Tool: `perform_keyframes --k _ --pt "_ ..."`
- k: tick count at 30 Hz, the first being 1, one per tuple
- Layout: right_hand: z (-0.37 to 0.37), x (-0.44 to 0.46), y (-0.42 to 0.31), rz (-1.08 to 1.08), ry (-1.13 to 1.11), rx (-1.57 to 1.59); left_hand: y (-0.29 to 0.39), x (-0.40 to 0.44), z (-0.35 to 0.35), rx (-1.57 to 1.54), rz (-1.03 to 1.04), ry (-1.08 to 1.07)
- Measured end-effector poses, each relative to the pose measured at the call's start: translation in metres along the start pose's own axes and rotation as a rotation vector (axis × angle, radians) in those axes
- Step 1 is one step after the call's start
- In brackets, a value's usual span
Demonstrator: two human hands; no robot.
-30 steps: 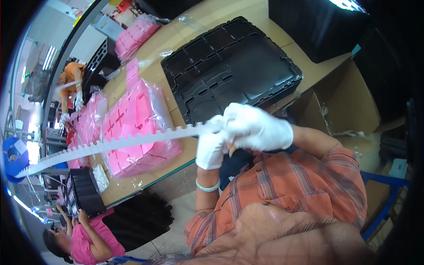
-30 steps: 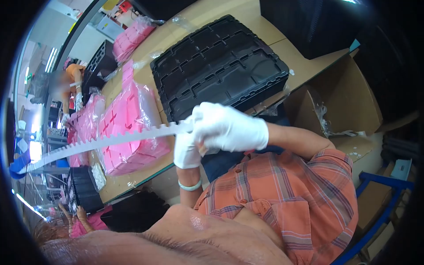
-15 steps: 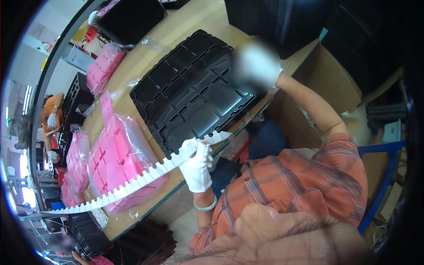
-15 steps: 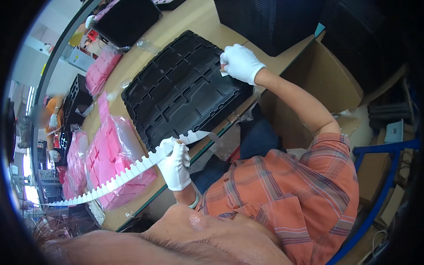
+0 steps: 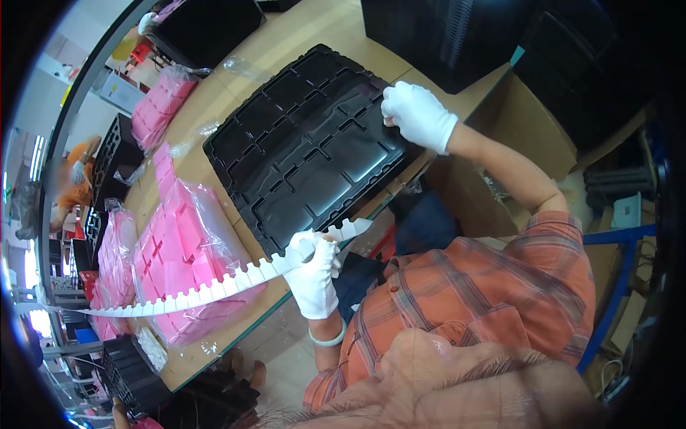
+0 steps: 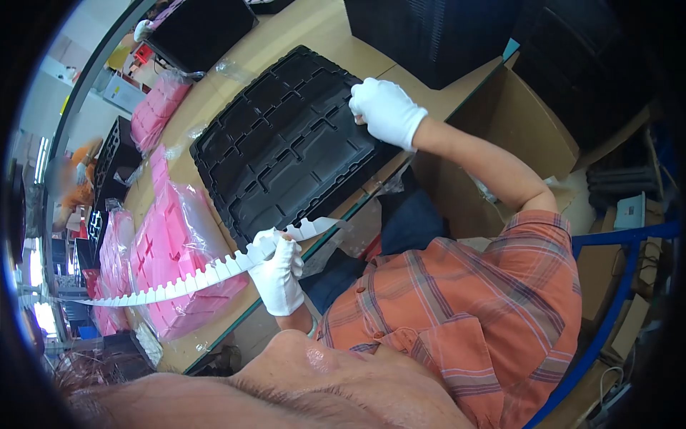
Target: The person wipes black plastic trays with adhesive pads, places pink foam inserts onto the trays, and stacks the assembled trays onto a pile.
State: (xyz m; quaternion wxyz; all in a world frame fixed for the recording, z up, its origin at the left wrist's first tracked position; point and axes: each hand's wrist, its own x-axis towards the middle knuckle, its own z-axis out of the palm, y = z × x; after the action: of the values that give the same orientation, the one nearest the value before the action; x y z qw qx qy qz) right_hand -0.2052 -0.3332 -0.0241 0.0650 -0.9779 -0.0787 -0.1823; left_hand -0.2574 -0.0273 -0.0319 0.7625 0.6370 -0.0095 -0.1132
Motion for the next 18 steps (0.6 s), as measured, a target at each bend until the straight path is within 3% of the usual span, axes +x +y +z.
perform_keyframes --k 5,6,7,8,10,12,14,18 --pt "-0.046 -0.034 0.038 0.149 -0.344 0.317 0.000 -0.002 -0.003 0.005 0.022 -0.029" --pt "-0.064 -0.048 0.040 0.260 -0.302 0.087 -0.001 -0.002 -0.004 0.010 0.028 -0.020" --pt "-0.075 -0.056 0.032 0.629 -0.169 -0.245 -0.004 0.000 -0.003 0.011 0.036 -0.007" --pt "-0.066 -0.071 0.042 0.757 0.076 -0.519 -0.006 0.002 -0.002 0.014 0.043 0.009" --pt "-0.071 -0.083 0.037 0.652 0.243 -0.430 -0.006 0.005 0.001 0.002 0.039 -0.039" --pt "-0.065 -0.079 0.004 0.259 0.290 0.164 -0.006 0.006 0.011 0.034 0.047 -0.034" --pt "-0.050 -0.066 -0.046 0.041 0.131 0.677 -0.005 0.005 0.018 0.078 0.064 -0.022" --pt "-0.044 -0.039 -0.109 0.076 -0.224 1.010 -0.007 0.002 0.020 0.058 0.096 0.012"
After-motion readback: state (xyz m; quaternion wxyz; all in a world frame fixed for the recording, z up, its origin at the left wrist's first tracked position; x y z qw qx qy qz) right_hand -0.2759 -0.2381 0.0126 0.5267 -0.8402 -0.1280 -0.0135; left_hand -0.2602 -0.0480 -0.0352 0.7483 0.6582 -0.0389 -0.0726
